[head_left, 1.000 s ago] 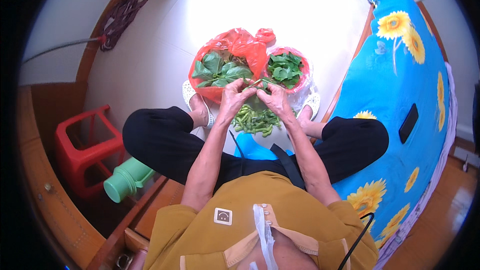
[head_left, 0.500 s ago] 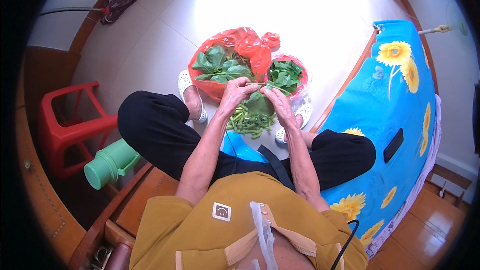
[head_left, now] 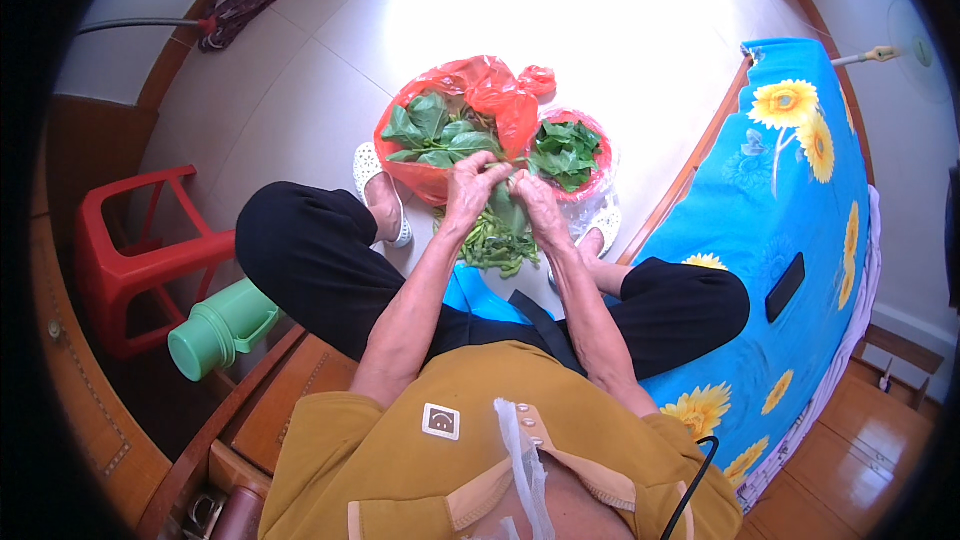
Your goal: The person plucks leaves from a bunch of greens, separating the stems and placing the leaves into a container.
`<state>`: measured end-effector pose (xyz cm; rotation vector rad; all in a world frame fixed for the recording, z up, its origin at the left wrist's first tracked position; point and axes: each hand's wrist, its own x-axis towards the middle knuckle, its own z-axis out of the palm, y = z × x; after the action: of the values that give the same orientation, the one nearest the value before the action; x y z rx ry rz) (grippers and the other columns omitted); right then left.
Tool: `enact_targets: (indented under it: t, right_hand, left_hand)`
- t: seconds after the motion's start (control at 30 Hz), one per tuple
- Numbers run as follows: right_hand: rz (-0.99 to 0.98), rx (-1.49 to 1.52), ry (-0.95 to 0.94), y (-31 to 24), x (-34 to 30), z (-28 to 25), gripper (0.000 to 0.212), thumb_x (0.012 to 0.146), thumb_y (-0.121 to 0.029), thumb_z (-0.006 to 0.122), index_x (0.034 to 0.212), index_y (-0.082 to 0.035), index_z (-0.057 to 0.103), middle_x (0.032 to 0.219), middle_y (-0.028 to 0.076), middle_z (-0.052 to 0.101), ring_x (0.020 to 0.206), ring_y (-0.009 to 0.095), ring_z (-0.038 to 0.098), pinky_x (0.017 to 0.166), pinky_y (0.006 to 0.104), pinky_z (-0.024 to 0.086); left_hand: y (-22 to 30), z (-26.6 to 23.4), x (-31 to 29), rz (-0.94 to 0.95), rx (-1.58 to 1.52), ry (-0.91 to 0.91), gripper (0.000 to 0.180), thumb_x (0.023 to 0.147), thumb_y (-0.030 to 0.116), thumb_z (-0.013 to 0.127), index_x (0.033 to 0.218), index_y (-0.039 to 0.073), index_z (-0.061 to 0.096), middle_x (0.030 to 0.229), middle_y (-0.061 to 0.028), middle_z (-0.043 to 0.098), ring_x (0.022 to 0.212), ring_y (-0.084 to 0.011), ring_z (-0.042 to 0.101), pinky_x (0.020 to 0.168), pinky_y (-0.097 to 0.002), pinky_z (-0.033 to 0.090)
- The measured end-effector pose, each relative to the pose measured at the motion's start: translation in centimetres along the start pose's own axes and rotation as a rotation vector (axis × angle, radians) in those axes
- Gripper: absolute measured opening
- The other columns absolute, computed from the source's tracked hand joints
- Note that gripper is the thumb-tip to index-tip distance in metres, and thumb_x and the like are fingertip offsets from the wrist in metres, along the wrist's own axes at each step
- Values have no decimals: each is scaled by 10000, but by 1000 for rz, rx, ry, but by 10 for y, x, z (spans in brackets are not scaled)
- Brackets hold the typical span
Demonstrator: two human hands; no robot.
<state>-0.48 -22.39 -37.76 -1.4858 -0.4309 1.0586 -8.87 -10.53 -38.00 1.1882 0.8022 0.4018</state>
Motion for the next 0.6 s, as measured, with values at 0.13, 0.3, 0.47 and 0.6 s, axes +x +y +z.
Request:
enact_targets:
  t: [0.13, 0.3, 0.47, 0.6]
  right_hand:
    - [115, -18, -20, -4, -16, 14, 157, 793, -224, 515, 877, -92, 525, 833, -19, 470, 776, 92, 428, 720, 241, 364]
    - [162, 122, -22, -13, -8, 16, 199, 799, -189, 562, 958, -71, 539, 870, -23, 508, 807, 74, 465, 718, 233, 387]
    - [174, 149, 46, -17, -1, 26, 203, 802, -168, 525, 971, -60, 558, 879, -10, 535, 799, 79, 488, 713, 220, 395]
    - [69, 232, 17, 6, 3, 27, 132, 794, -190, 464, 848, -88, 527, 801, 8, 527, 722, 97, 487, 642, 241, 402]
  left_hand:
    - [7, -5, 4, -51, 19, -11, 91, 763, 114, 661, 749, 32, 624, 646, 28, 563, 559, -38, 456, 499, -211, 354]
    - [8, -6, 3, -30, 5, -5, 122, 746, 150, 680, 757, 34, 643, 626, 40, 552, 572, -31, 439, 509, -215, 350]
    - [7, 1, -2, 27, -40, -10, 96, 743, 102, 680, 767, 18, 641, 632, 21, 569, 591, -31, 471, 530, -219, 391]
    - [12, 1, -3, -165, -199, 8, 98, 759, 103, 659, 807, 18, 649, 633, 3, 576, 584, -49, 479, 541, -223, 396]
